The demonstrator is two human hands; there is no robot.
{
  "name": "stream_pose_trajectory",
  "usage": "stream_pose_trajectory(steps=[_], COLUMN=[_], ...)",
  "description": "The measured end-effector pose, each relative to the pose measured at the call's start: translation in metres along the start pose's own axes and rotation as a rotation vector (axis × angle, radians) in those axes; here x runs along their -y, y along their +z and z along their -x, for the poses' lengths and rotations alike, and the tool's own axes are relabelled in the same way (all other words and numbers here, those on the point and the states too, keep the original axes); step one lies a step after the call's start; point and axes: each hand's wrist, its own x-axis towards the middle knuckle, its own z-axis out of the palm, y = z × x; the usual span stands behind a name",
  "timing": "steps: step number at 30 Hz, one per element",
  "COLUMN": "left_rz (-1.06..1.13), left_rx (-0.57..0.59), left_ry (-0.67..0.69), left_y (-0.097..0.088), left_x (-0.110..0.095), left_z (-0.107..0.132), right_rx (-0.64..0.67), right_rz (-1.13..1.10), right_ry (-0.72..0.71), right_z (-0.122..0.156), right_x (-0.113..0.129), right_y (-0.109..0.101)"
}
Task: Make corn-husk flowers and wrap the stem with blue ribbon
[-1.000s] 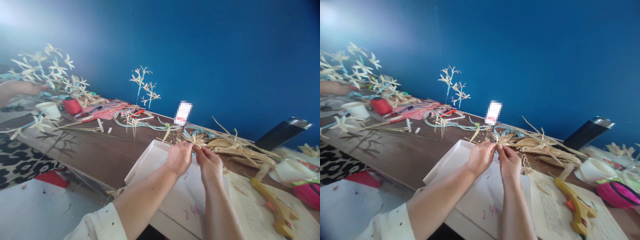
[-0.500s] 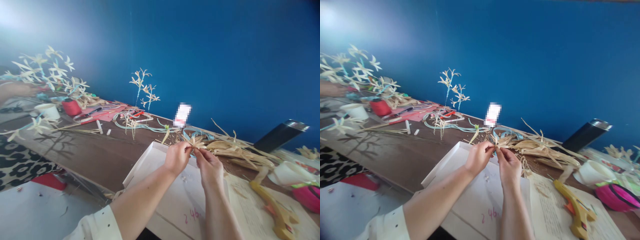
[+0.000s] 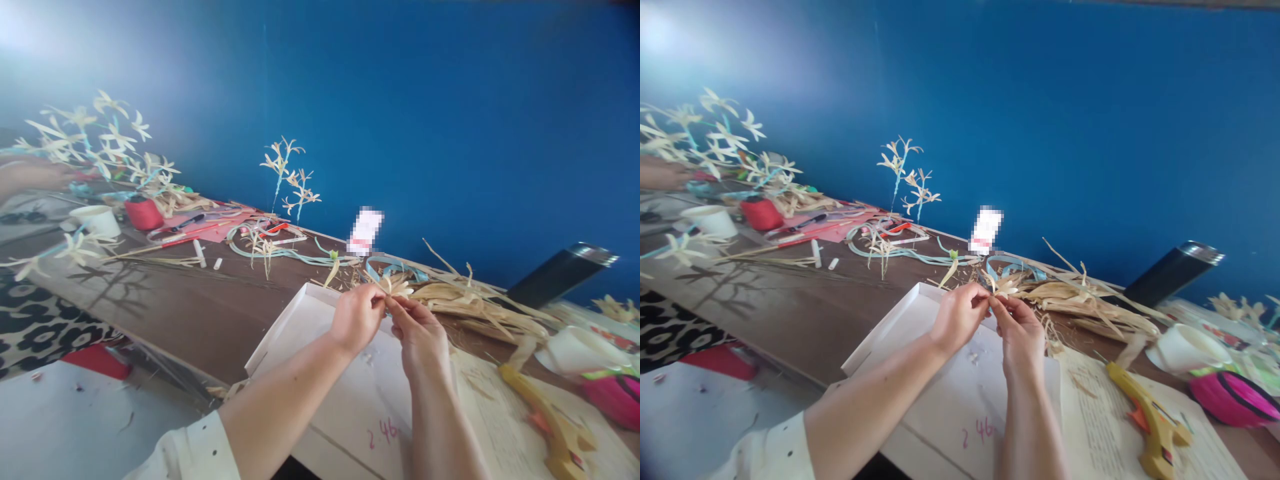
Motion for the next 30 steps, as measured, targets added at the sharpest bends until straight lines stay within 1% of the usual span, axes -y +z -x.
stream_pose_trajectory(steps=[3, 5, 7, 9, 12, 18, 21, 23, 25, 27, 30], left_rz=[-0.012, -0.011, 0.002, 0.026, 0.092, 0.233, 0.271, 0.287, 0.297, 0.313, 0.341], left_rx=[-0.011, -0.005, 0.007, 0.015, 0.024, 0.008, -0.002, -0.006, -0.013, -0.029, -0.049], left_ry=[0.041, 0.053, 0.058, 0.050, 0.007, -0.069, -0.091, -0.101, -0.112, -0.124, -0.137], left_y=[0.000, 0.000, 0.000, 0.000, 0.000, 0.001, 0.001, 0.001, 0.001, 0.001, 0.003], left_x=[-0.002, -0.004, -0.006, -0.006, -0.006, -0.007, -0.009, -0.009, -0.009, -0.007, -0.004], left_z=[0.000, 0.001, 0.001, 0.002, 0.002, 0.001, 0.001, 0.000, 0.000, -0.001, -0.003], right_rx=[0.028, 0.021, -0.005, -0.038, -0.068, -0.172, -0.186, -0.182, -0.184, -0.169, -0.122], right_rz=[-0.072, -0.087, -0.058, 0.026, 0.200, 0.531, 0.613, 0.636, 0.617, 0.512, 0.279], right_ry=[0.022, 0.026, 0.008, -0.039, -0.162, -0.516, -0.596, -0.599, -0.539, -0.430, -0.293], right_z=[-0.002, -0.002, -0.001, 0.001, 0.002, 0.005, 0.008, 0.009, 0.009, 0.008, 0.007], right_x=[-0.001, 0.000, 0.002, 0.005, 0.007, 0.007, 0.009, 0.009, 0.009, 0.009, 0.008], right_y=[-0.001, -0.002, -0.001, -0.001, -0.001, -0.003, -0.003, -0.003, -0.003, -0.002, -0.001])
